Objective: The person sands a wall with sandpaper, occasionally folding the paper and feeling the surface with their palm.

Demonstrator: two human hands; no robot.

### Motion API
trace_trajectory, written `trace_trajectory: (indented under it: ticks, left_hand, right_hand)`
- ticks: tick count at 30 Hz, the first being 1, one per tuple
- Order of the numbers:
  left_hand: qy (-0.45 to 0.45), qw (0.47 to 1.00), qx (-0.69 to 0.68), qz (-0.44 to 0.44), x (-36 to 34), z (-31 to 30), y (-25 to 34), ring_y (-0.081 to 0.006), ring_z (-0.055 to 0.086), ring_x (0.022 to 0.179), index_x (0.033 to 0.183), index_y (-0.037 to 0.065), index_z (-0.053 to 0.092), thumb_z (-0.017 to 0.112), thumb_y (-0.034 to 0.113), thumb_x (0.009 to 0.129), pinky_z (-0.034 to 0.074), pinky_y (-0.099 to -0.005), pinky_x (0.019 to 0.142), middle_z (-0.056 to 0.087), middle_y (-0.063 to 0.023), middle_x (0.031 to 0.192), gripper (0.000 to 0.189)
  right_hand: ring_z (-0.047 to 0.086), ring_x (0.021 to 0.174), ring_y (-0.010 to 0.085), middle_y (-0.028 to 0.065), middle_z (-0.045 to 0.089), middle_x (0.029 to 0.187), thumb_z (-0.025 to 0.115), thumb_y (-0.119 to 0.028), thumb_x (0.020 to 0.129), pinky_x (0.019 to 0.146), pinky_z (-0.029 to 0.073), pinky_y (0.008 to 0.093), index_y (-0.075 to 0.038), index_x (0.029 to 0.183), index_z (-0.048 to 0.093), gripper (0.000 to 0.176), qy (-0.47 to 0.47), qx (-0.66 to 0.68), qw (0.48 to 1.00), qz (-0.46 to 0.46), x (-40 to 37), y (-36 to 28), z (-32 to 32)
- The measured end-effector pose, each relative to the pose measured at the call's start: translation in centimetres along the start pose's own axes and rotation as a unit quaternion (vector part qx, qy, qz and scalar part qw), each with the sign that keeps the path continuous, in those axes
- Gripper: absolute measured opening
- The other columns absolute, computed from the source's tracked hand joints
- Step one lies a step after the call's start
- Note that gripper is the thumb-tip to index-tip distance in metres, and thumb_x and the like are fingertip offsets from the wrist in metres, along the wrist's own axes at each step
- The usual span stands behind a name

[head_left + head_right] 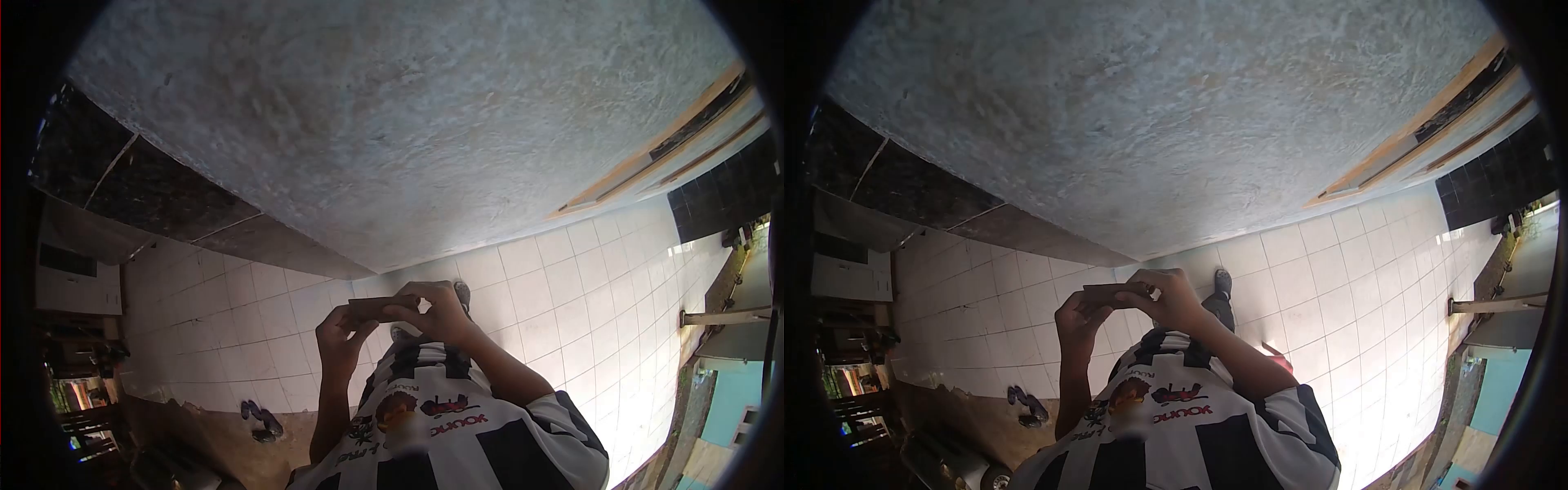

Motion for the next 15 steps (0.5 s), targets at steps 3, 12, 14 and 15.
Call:
trace_trajectory:
  ticks: [3,12,14,15]
  left_hand:
    - [-0.069,0.996,-0.051,-0.040,0.9,0.9,-0.8,-0.0146,0.067,0.069,0.098,-0.006,0.067,0.069,0.001,0.085,0.048,-0.0261,0.063,0.069,-0.0079,0.080,0.015]
    - [-0.120,0.990,0.077,-0.007,4.6,6.0,0.8,-0.0154,0.068,0.073,0.100,-0.006,0.068,0.067,0.003,0.088,0.047,-0.0258,0.061,0.072,-0.0119,0.088,0.015]
    - [-0.051,0.964,0.219,0.145,5.3,7.7,4.2,-0.0177,0.068,0.090,0.103,-0.003,0.067,0.068,0.005,0.090,0.048,-0.0265,0.063,0.071,-0.0140,0.101,0.016]
    - [-0.026,0.942,0.256,0.217,5.7,7.9,5.6,-0.0197,0.066,0.096,0.105,-0.002,0.066,0.067,0.007,0.091,0.048,-0.0273,0.065,0.070,-0.0151,0.107,0.017]
  right_hand:
    - [0.066,0.073,0.0140,0.0101,0.072,0.087,0.077,-0.014,0.086,0.069,0.052,0.0293,-0.001,0.104,0.070,0.023,-0.023,0.000,0.998,0.066,-1.8,0.8,0.2]
    - [0.059,0.118,0.0203,0.0153,0.062,0.132,0.053,-0.022,0.103,0.103,0.044,0.0349,0.000,0.143,0.046,0.046,0.026,0.277,0.960,0.045,-4.0,0.7,-1.9]
    - [0.059,0.116,0.0176,0.0142,0.063,0.129,0.054,-0.021,0.103,0.102,0.045,0.0333,0.001,0.140,0.049,0.044,0.090,0.288,0.951,0.066,-4.3,3.8,-3.8]
    - [0.058,0.115,0.0149,0.0131,0.065,0.127,0.054,-0.021,0.103,0.100,0.045,0.0317,0.002,0.138,0.052,0.041,0.135,0.300,0.940,0.089,-4.4,5.8,-5.0]
Point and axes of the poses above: each hand's wrist, its own x-axis towards the middle knuckle, its own z-axis out of the palm, y = z × x, the point moved 4 cm from there along x, towards the middle knuckle
